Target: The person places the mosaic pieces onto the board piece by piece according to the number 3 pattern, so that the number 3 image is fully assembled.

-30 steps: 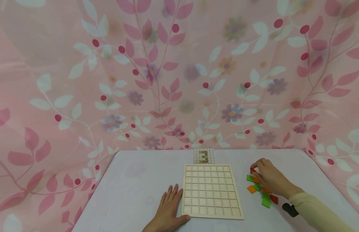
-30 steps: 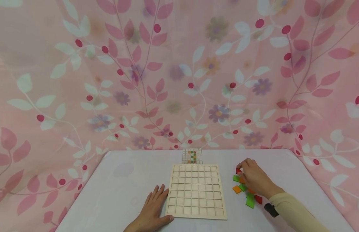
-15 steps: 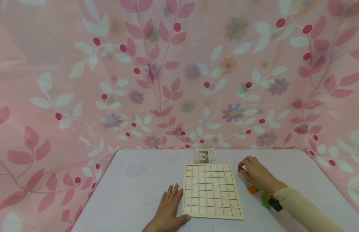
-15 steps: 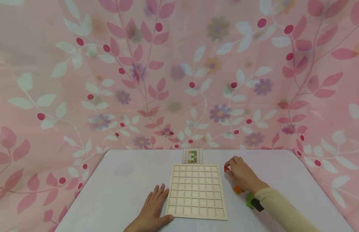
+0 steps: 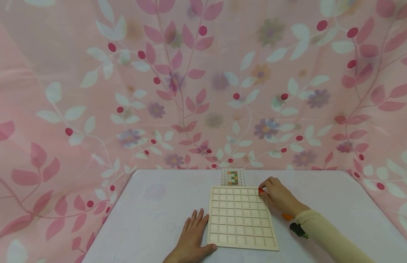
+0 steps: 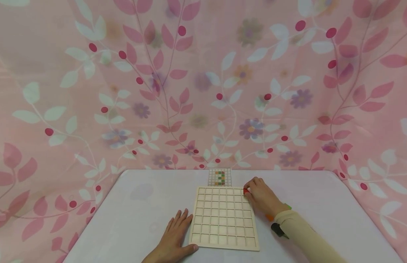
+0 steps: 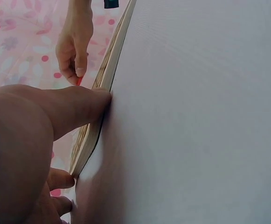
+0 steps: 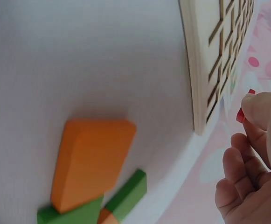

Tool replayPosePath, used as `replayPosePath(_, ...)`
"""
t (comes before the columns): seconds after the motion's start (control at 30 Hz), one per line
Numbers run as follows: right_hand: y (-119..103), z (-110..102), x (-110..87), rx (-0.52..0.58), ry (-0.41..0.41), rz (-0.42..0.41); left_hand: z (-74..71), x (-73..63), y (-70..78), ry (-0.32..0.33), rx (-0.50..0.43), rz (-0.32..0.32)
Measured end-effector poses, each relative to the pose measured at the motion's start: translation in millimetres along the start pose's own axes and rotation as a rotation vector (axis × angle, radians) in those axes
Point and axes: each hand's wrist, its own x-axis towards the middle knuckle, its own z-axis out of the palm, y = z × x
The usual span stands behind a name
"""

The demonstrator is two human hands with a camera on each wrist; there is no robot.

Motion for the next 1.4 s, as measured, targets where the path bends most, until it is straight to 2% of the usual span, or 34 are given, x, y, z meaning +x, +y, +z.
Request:
replayPosePath(0.17,-3.2,11.7,6.6,0.02,-0.035,0.03,-3.5,-1.4,6.0,-0.021,0.015,-0.024)
replayPosePath(0.37,-10.8,22.5,12.6,0.008,-0.029,0.0,-4.1,-1.5,7.0,-0.03,0.05,-0.037)
replayPosePath(0.57,-18.3,28.0,18.1,0.035,-0.065,0.026,-3.4,-2.1,5.3,-0.015,0.02,-0.017)
replayPosePath(0.8,-24.9,32.1,22.6,0.063,-0.087,0.02,-1.2,-1.0,2.1,-0.008,-0.016,0.002)
replayPosePath(1.1,-33.7,31.6,27.9,0.055,-0.081,-0.053,-2.7,-0.8,3.4,-0.01,0.017,-0.011)
replayPosePath(1.27,-35.3,28.0,29.9,0.065,-0.112,-0.049,-3.9,-1.7,6.1,-0.013,0.051,-0.018)
replayPosePath(1.4,-33.6,27.4,30.3,0.088,-0.138,-0.037,-2.5,-1.8,5.5,0.005,0.018,-0.004)
